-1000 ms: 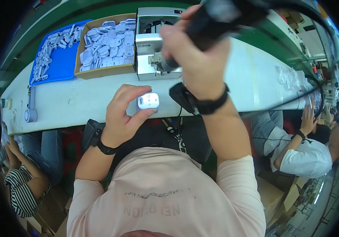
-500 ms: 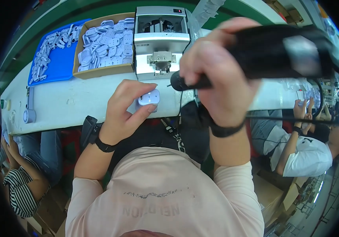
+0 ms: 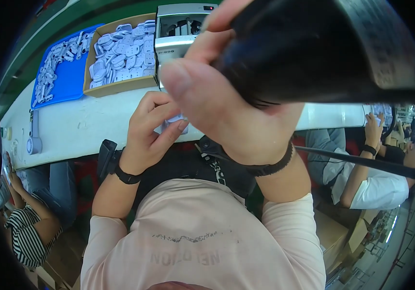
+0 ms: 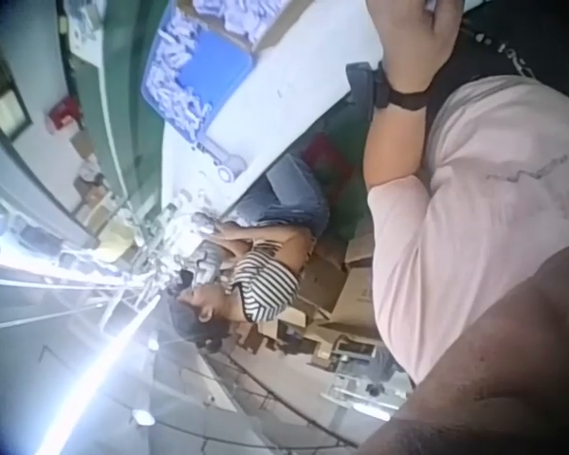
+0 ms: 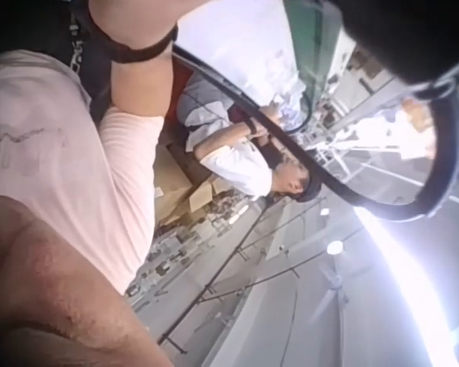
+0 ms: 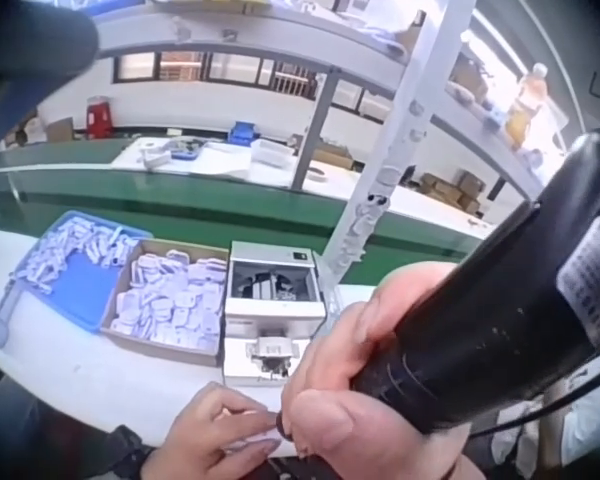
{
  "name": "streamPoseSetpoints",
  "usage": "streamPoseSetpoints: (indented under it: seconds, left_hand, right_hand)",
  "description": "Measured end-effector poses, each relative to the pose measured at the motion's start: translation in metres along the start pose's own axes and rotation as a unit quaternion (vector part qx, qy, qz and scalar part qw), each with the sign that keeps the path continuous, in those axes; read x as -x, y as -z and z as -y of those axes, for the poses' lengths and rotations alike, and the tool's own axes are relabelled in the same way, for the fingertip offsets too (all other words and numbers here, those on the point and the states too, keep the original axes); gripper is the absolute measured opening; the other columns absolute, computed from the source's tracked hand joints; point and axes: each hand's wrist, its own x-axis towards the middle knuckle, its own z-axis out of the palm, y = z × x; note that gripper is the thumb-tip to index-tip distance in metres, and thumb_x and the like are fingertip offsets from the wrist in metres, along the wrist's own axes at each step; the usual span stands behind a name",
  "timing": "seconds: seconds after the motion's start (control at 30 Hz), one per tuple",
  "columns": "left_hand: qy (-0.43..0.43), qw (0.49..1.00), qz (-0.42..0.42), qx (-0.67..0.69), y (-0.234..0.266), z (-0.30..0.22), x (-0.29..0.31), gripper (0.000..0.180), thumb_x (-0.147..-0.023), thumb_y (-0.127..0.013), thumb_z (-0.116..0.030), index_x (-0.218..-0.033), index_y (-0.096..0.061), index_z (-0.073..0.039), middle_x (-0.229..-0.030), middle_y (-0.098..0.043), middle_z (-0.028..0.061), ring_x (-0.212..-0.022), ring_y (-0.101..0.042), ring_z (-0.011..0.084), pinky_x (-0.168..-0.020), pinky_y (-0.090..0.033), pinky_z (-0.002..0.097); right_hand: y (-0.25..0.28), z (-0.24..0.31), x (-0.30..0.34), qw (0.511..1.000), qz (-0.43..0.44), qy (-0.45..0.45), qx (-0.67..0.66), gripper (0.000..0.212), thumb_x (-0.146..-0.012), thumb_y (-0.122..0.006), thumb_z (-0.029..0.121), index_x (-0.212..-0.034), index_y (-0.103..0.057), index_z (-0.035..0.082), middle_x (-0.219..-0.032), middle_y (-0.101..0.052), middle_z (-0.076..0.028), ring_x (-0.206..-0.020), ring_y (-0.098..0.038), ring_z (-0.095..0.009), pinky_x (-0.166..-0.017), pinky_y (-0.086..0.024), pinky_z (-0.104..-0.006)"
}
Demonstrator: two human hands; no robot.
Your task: The person picks up a white plastic component from a box, fits it onto a handheld fan base, and secures it using a power screwdriver. They then pick up a fan blade assembly, attach it to the base, and press the parts together by hand before setting the completed fan aside.
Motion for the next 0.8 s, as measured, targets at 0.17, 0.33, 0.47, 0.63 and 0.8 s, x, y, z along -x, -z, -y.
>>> streamPoseSetpoints:
  seconds: [0.17, 0.33, 0.47, 0.63, 0.8]
  left_hand:
    - [0.009, 1.000, 0.003, 0.005, -0.005, -0.002, 0.002, 0.030, -0.086, -0.081, -0.006, -0.116, -0.077, -0.008, -0.104, -0.065, 0.0102, -0.096, -0.063, 0.0292, -0.081, -0.051, 0.0376]
    - [-0.039, 0.999, -0.001, -0.021, -0.006, 0.002, -0.002, 0.030, -0.085, -0.081, -0.005, -0.115, -0.077, -0.007, -0.105, -0.065, 0.0103, -0.094, -0.063, 0.0289, -0.080, -0.051, 0.0373]
    - [-0.014, 1.000, 0.007, -0.020, -0.005, 0.001, 0.002, 0.039, -0.086, -0.082, -0.007, -0.124, -0.073, -0.005, -0.107, -0.066, 0.0118, -0.096, -0.064, 0.0298, -0.082, -0.052, 0.0379]
    - [0.098, 0.993, -0.035, 0.063, -0.013, 0.005, 0.009, 0.052, -0.087, -0.083, -0.011, -0.135, -0.065, -0.004, -0.111, -0.068, 0.0139, -0.098, -0.065, 0.0319, -0.084, -0.053, 0.0394]
    - [0.054, 0.992, 0.066, -0.089, -0.011, 0.016, 0.016, 0.057, -0.089, -0.081, -0.016, -0.141, -0.060, -0.006, -0.112, -0.070, 0.0143, -0.103, -0.066, 0.0358, -0.092, -0.051, 0.0441]
  right_hand:
    - [0.000, 0.003, -0.001, 0.999, -0.012, -0.028, 0.014, 0.034, -0.101, -0.069, 0.012, -0.129, -0.049, 0.012, -0.081, -0.056, -0.004, -0.062, -0.056, -0.016, -0.061, -0.050, -0.0341]
    - [0.008, -0.012, 0.009, 0.998, 0.000, 0.029, -0.049, 0.033, -0.100, -0.068, 0.011, -0.128, -0.050, 0.011, -0.081, -0.055, -0.004, -0.062, -0.056, -0.016, -0.061, -0.050, -0.0335]
    - [0.015, -0.015, 0.018, 0.995, -0.045, 0.021, -0.086, 0.031, -0.103, -0.063, 0.015, -0.130, -0.051, 0.011, -0.081, -0.053, -0.004, -0.063, -0.053, -0.016, -0.064, -0.048, -0.0340]
    - [0.023, -0.018, 0.022, 0.983, -0.099, 0.023, -0.152, 0.029, -0.106, -0.058, 0.021, -0.133, -0.052, 0.011, -0.081, -0.050, -0.003, -0.064, -0.050, -0.015, -0.068, -0.045, -0.0346]
    - [0.104, 0.004, 0.068, 0.937, -0.263, -0.022, -0.228, 0.031, -0.108, -0.058, 0.025, -0.132, -0.056, 0.005, -0.088, -0.051, -0.002, -0.071, -0.049, -0.012, -0.070, -0.043, -0.0326]
